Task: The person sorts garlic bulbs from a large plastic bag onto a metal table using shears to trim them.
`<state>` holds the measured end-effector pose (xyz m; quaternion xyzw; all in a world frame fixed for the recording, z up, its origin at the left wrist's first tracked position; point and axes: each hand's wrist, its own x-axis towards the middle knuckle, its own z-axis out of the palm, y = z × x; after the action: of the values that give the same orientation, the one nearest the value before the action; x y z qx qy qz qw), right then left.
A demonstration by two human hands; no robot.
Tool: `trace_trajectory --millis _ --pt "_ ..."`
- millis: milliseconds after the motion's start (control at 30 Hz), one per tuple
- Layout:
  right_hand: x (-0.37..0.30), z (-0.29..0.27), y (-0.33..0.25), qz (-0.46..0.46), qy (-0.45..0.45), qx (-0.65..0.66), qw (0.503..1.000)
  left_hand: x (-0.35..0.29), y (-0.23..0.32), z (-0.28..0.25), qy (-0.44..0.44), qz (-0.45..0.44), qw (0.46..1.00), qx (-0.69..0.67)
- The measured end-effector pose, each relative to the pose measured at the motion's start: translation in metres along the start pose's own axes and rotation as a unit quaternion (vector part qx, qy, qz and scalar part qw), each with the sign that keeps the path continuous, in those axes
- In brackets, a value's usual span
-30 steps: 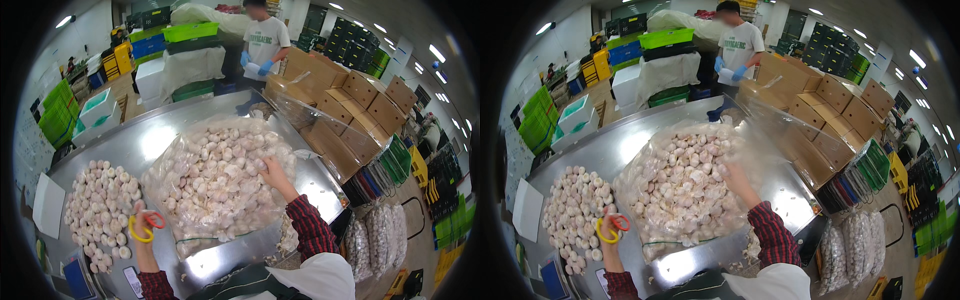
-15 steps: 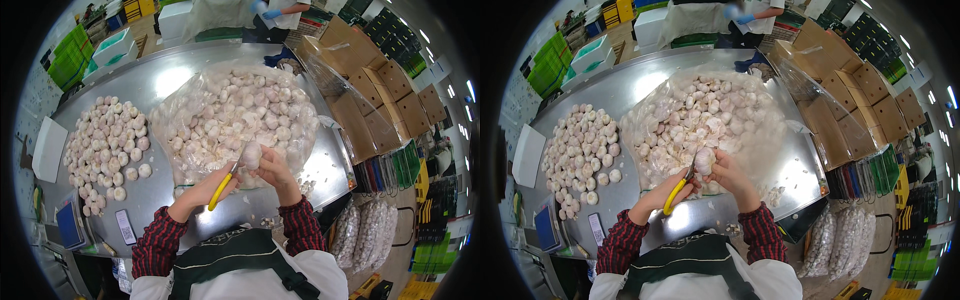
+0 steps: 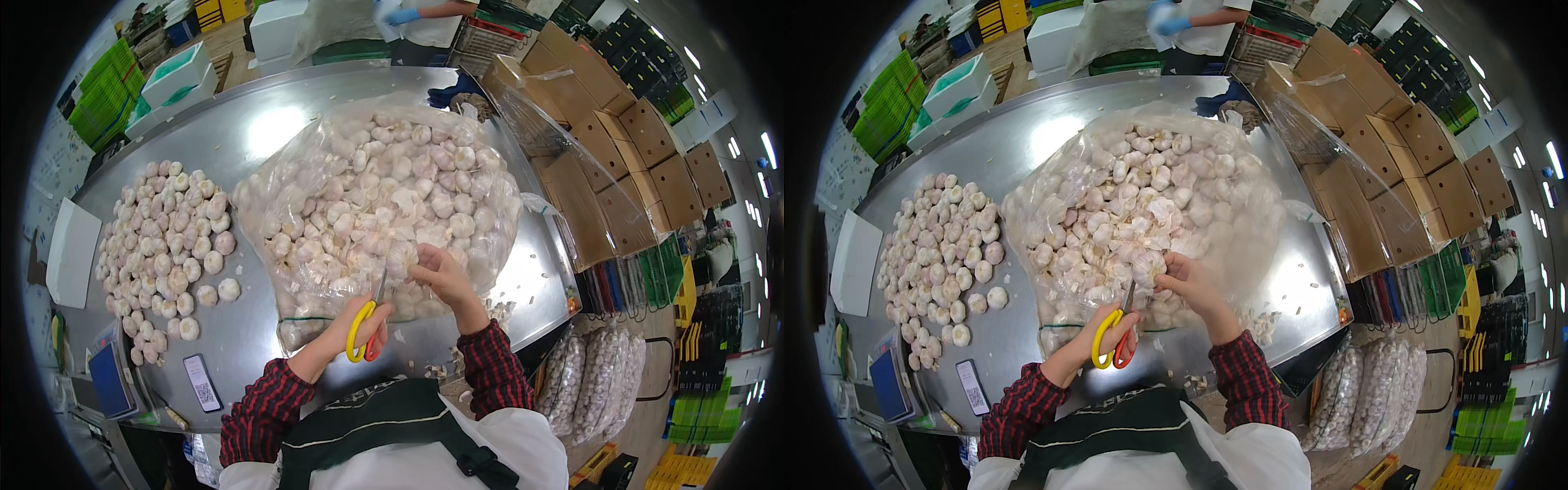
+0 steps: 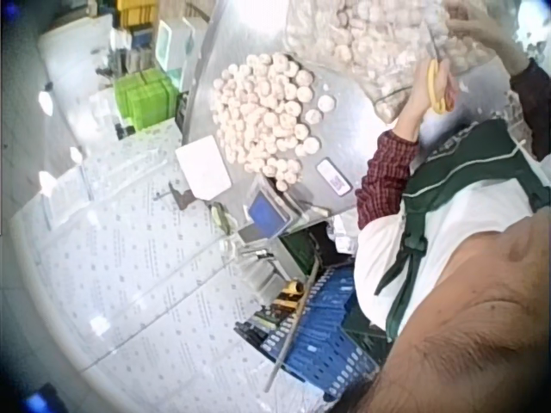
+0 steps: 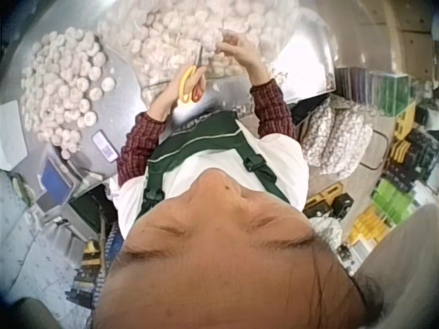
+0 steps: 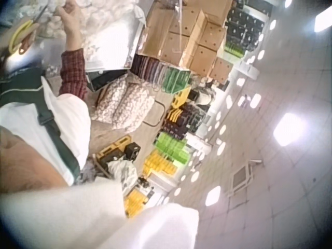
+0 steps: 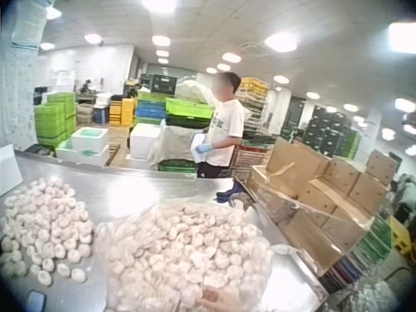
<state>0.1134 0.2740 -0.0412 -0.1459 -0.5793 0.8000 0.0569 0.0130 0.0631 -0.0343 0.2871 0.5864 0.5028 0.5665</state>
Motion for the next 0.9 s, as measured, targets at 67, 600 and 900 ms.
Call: trace_trajectory --millis 67,600,900 --pt "0.001 0.0 0.001 0.017 0.007 0.076 0.997 -0.002 0.003 0.001 0.031 0.003 0.999 0.03" --pt "0.004 0.033 -0.017 -0.099 0.193 -0.473 0.854 0.012 0.011 -0.007 0.035 0.03 0.998 0.051" --pt "0.042 0.017 -0.018 -0.212 0.107 -0.429 0.871 0.013 -0.028 -0.064 -0.023 0.114 0.89 -0.442"
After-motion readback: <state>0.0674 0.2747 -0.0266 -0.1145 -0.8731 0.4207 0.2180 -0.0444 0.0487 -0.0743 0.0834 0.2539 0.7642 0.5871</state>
